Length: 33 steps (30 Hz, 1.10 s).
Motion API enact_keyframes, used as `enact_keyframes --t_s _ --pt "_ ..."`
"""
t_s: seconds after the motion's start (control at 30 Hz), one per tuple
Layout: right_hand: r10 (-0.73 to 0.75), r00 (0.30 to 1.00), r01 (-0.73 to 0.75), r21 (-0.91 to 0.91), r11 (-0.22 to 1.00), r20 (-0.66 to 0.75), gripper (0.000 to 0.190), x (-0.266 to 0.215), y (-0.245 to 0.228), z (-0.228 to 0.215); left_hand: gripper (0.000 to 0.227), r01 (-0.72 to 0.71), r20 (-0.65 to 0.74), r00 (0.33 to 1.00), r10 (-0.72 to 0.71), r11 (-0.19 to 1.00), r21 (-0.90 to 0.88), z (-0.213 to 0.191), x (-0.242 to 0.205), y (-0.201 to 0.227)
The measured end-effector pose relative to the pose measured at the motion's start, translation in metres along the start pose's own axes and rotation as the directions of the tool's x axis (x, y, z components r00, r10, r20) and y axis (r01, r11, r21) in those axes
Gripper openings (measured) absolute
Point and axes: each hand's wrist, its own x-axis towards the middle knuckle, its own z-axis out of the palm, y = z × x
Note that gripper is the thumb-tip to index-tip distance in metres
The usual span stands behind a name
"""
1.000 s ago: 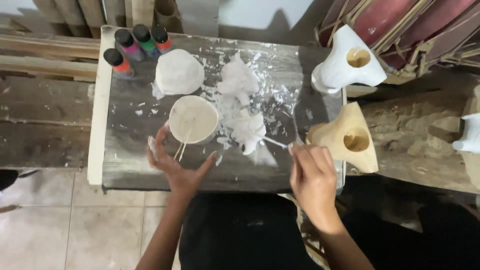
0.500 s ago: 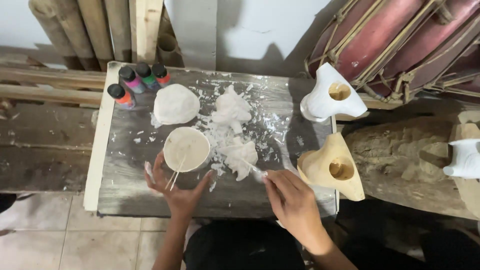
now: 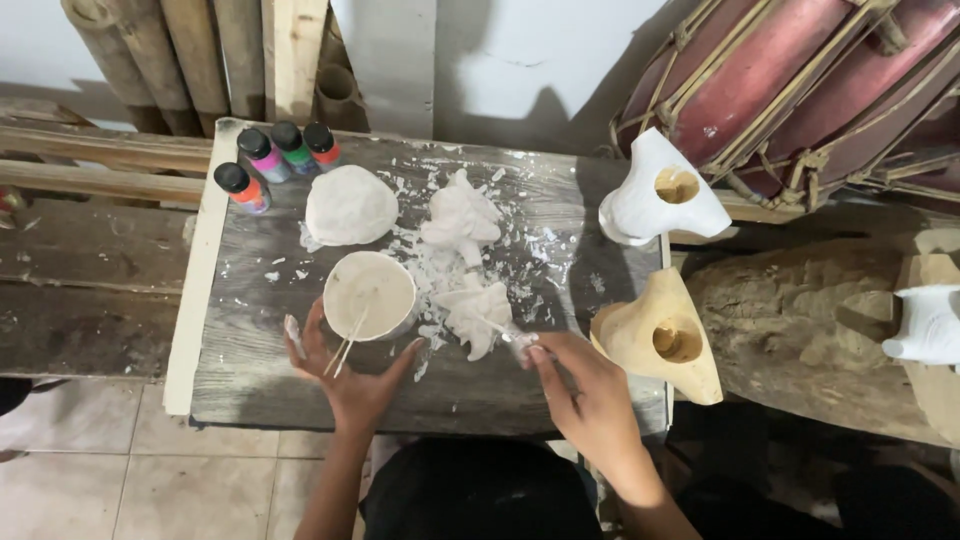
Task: Applying and smoothing white plaster or clay onto various molds and objects on a workbench
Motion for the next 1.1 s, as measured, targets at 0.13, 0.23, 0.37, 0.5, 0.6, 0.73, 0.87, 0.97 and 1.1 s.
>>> enact_keyframes --t_s 0.13,0.23,0.37,0.5,0.6,0.73,0.87,0.97,1.1 --pt "0.049 0.999 -0.049 -0.013 0.999 -0.019 0.024 -0.002 0.001 0.002 0.121 0.001 -0.002 1.0 -0.001 0.999 0.039 0.003 0.002 -0.002" --pt "-0.006 0.998 0.009 0.043 0.999 -0.069 0.021 -0.002 0.001 0.007 0.118 -0.002 0.018 1.0 0.002 1.0 0.014 0.003 0.006 0.0" --pt "-0.064 0.996 0.061 -0.047 0.997 -0.061 0.02 0.002 0.004 0.012 0.133 0.035 0.031 0.999 -0.035 0.999 -0.02 -0.001 0.015 0.0" --pt "-0.063 0.994 0.052 -0.122 0.991 -0.089 0.025 0.009 0.003 0.016 0.144 0.012 0.043 0.999 -0.009 0.998 -0.065 0.0 0.021 -0.007" --pt "-0.099 0.99 0.063 -0.305 0.95 -0.104 0.024 0.011 -0.001 0.02 0.106 -0.011 0.098 0.995 -0.003 0.99 0.138 -0.005 0.016 -0.015" --pt "-0.089 0.986 0.051 -0.254 0.966 -0.143 0.026 0.014 -0.001 0.021 0.109 0.042 0.166 0.984 -0.063 0.992 0.122 -0.01 0.023 -0.007" --pt "-0.086 0.98 0.034 -0.27 0.962 -0.181 0.02 0.009 0.019 0.022 0.117 0.041 0.221 0.972 -0.075 0.988 0.152 -0.006 0.03 -0.017" --pt "-0.041 0.977 -0.019 -0.28 0.96 -0.209 0.021 0.01 0.02 0.021 0.123 0.003 0.174 0.984 -0.035 0.984 0.18 -0.003 0.038 -0.019" --pt "-0.049 0.928 -0.043 -0.238 0.97 -0.368 0.022 0.02 0.009 0.023 0.124 -0.024 0.217 0.976 0.028 0.999 -0.023 -0.018 0.054 -0.004"
